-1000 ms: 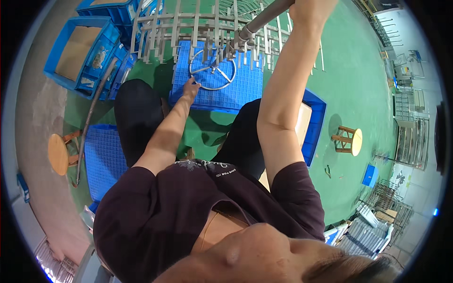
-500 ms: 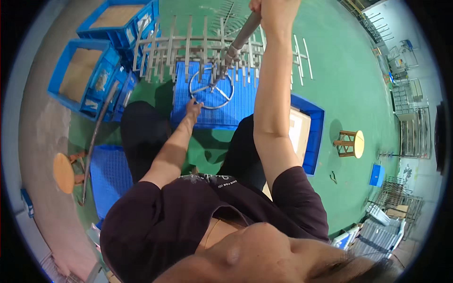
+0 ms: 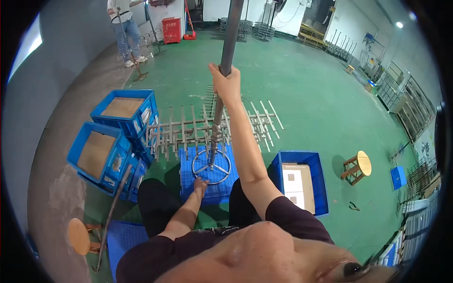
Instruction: The recorder is assembling metal lattice frames by joining individual components together.
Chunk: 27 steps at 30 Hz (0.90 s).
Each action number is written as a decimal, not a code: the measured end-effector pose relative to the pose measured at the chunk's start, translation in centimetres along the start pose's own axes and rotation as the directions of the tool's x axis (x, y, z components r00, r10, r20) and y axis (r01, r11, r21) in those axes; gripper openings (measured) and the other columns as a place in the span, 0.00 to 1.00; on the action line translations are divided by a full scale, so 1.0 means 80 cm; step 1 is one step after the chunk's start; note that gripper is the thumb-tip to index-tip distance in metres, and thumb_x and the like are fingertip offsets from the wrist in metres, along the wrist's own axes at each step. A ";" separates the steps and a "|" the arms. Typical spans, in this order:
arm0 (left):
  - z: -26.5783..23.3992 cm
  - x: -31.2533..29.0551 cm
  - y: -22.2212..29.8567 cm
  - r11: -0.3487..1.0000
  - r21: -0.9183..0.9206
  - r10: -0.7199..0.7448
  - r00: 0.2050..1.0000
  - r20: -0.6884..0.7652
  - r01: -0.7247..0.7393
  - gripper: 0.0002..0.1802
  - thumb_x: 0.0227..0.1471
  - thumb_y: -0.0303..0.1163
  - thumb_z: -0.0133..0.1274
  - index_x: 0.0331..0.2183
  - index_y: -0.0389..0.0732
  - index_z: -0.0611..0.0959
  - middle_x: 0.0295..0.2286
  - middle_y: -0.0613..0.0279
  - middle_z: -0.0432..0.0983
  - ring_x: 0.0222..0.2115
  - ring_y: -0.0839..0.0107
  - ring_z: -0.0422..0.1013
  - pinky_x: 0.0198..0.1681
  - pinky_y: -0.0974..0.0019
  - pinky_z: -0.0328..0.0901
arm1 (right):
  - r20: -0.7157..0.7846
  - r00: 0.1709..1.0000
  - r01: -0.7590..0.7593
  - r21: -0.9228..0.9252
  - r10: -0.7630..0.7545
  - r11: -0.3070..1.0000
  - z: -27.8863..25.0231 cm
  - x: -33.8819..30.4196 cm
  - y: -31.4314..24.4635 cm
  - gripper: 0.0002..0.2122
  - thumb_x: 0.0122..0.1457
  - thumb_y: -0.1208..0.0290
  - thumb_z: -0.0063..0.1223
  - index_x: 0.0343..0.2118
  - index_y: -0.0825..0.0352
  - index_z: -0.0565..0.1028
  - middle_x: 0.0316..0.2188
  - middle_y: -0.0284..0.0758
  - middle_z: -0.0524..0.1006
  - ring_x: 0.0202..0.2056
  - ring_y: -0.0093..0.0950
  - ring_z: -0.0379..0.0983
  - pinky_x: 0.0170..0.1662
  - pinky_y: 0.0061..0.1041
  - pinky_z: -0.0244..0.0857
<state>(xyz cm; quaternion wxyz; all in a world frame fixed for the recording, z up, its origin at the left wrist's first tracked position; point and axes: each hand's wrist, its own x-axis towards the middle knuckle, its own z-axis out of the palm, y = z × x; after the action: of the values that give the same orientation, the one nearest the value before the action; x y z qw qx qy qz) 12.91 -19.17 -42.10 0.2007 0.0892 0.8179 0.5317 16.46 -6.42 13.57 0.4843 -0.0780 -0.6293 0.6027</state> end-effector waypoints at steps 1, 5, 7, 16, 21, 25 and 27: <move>0.005 -0.027 0.054 0.967 0.231 0.121 0.991 -0.049 -0.106 0.18 0.41 0.27 0.53 0.38 0.35 0.73 0.26 0.59 0.72 0.24 0.73 0.69 0.25 0.70 0.64 | -0.037 0.999 -0.015 -0.035 0.013 0.999 -0.023 0.004 0.014 0.11 0.49 0.69 0.53 0.16 0.66 0.65 0.07 0.28 0.61 0.08 0.18 0.55 0.12 0.17 0.51; -0.070 -0.152 0.321 0.807 -0.331 0.505 0.862 -0.039 -0.488 0.11 0.44 0.24 0.50 0.34 0.36 0.75 0.22 0.64 0.71 0.21 0.75 0.66 0.23 0.74 0.61 | -0.067 0.997 -0.041 -0.040 0.038 0.998 -0.041 0.010 0.013 0.11 0.49 0.69 0.53 0.16 0.66 0.66 0.08 0.28 0.61 0.08 0.18 0.55 0.12 0.17 0.51; -0.111 -0.186 0.406 0.564 -0.095 0.787 0.568 -0.240 -0.820 0.09 0.43 0.23 0.50 0.32 0.37 0.74 0.21 0.66 0.70 0.17 0.76 0.63 0.21 0.77 0.60 | -0.059 0.998 0.004 -0.054 -0.007 0.999 -0.033 0.012 0.016 0.11 0.48 0.69 0.53 0.16 0.66 0.66 0.08 0.28 0.61 0.08 0.18 0.55 0.12 0.17 0.51; -0.144 -0.081 0.567 0.781 -0.260 0.623 0.670 0.404 -0.568 0.20 0.40 0.28 0.55 0.38 0.35 0.72 0.27 0.60 0.72 0.25 0.71 0.66 0.30 0.70 0.61 | -0.040 0.999 -0.023 -0.082 0.020 0.996 -0.019 0.002 0.018 0.12 0.47 0.68 0.55 0.14 0.67 0.67 0.07 0.28 0.63 0.09 0.18 0.55 0.14 0.16 0.52; -0.087 -0.062 0.547 0.703 -0.565 0.639 0.731 0.238 -0.431 0.10 0.42 0.32 0.54 0.19 0.35 0.75 0.13 0.63 0.68 0.14 0.77 0.62 0.19 0.75 0.58 | -0.038 0.999 0.002 -0.057 -0.004 0.998 -0.021 0.003 0.012 0.10 0.49 0.68 0.53 0.17 0.66 0.67 0.06 0.27 0.60 0.08 0.18 0.54 0.12 0.17 0.50; -0.079 -0.064 0.550 0.652 -0.562 0.713 0.665 0.225 -0.509 0.13 0.43 0.35 0.54 0.19 0.34 0.75 0.11 0.65 0.67 0.11 0.77 0.61 0.17 0.74 0.59 | 0.006 1.000 0.024 -0.128 -0.023 0.991 -0.031 -0.008 -0.011 0.09 0.51 0.67 0.52 0.22 0.68 0.69 0.12 0.30 0.65 0.14 0.19 0.59 0.17 0.17 0.54; -0.076 -0.060 0.549 0.671 -0.541 0.702 0.670 0.243 -0.507 0.13 0.43 0.35 0.54 0.19 0.34 0.75 0.11 0.65 0.67 0.12 0.77 0.62 0.16 0.73 0.59 | 0.016 1.000 0.013 -0.148 -0.011 0.989 -0.036 -0.010 -0.014 0.09 0.51 0.67 0.52 0.23 0.68 0.69 0.14 0.32 0.67 0.15 0.19 0.61 0.19 0.17 0.56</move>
<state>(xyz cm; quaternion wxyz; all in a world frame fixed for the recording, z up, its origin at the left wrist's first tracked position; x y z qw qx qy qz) 11.75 -7.55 0.96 0.1974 0.4314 0.5338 0.7000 19.43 -5.32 13.52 0.4761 -0.1055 -0.6763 0.5521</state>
